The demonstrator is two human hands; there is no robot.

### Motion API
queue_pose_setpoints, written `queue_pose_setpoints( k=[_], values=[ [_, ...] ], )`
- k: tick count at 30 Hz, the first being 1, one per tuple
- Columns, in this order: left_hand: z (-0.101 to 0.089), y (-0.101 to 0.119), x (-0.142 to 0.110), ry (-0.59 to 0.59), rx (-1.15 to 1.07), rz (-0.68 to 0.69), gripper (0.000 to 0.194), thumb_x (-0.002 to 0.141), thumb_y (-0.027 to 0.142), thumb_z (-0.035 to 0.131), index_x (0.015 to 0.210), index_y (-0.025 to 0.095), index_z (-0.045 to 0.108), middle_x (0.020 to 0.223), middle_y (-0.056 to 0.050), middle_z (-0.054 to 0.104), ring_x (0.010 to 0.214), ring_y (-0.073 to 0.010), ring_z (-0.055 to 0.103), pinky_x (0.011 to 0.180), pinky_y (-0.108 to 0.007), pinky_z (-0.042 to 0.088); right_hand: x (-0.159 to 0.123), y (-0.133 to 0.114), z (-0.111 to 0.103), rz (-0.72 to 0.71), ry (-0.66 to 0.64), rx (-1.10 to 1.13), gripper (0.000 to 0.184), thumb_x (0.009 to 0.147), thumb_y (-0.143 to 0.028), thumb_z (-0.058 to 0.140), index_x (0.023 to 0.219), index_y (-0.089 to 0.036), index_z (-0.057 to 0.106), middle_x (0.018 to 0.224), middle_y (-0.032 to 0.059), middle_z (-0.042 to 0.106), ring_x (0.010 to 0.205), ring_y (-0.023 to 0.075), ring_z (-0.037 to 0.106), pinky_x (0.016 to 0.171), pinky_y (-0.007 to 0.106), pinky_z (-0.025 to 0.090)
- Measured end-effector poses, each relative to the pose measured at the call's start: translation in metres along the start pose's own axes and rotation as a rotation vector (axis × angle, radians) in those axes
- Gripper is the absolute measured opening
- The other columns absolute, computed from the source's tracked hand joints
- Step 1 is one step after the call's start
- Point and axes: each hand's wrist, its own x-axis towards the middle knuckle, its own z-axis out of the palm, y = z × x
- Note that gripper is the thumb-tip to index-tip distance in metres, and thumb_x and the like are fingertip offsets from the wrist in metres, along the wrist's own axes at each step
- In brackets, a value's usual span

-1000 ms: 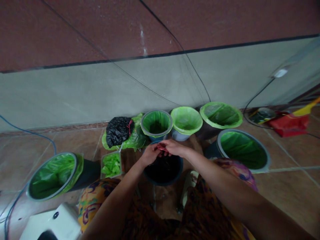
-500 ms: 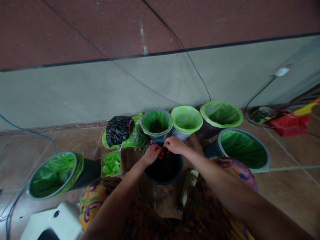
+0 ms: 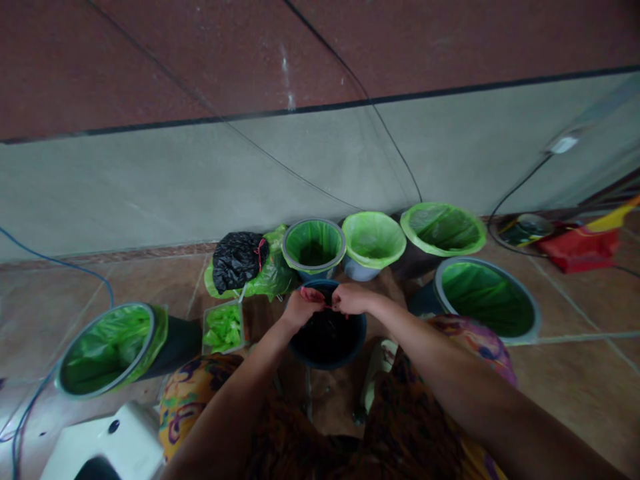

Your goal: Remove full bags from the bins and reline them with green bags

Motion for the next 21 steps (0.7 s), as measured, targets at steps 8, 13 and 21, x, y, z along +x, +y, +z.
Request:
queue_pose_setpoints(
  k=[8, 13, 21],
  values=[
    [-0.001, 0.001, 0.001, -0.008, 0.390, 0.206, 0.024, 0.067, 0.002, 0.055, 0.077, 0.018, 0.070, 0.076, -0.001, 0.071, 0.074, -0.0144, 0.063, 0.075, -0.026, 0.050, 0.009, 0.000, 0.008, -0.056, 0.170, -0.102, 0.026, 0.080, -0.011, 0.052, 0.097, -0.014, 0.072, 0.102, 0.0137, 0.073, 0.090, 0.0215, 0.067, 0.068, 0.025, 0.041],
    [0.001, -0.004, 0.001, 0.084, 0.428, 0.283, 0.032, 0.070, -0.002, 0.048, 0.083, 0.018, 0.070, 0.083, -0.003, 0.072, 0.080, -0.0158, 0.064, 0.079, -0.027, 0.050, 0.016, -0.003, 0.017, -0.093, 0.214, 0.044, 0.025, 0.084, -0.012, 0.048, 0.095, -0.012, 0.070, 0.100, 0.0134, 0.074, 0.087, 0.0190, 0.065, 0.070, 0.024, 0.043],
    [0.013, -0.006, -0.008, 0.232, 0.527, 0.375, 0.031, 0.078, 0.001, 0.047, 0.091, 0.019, 0.070, 0.096, -0.006, 0.071, 0.096, -0.0190, 0.064, 0.093, -0.032, 0.049, 0.028, 0.001, 0.033, -0.001, 0.148, 0.445, 0.030, 0.080, -0.006, 0.044, 0.091, -0.015, 0.071, 0.084, 0.0057, 0.073, 0.063, 0.0108, 0.060, 0.056, 0.018, 0.044]
  ],
)
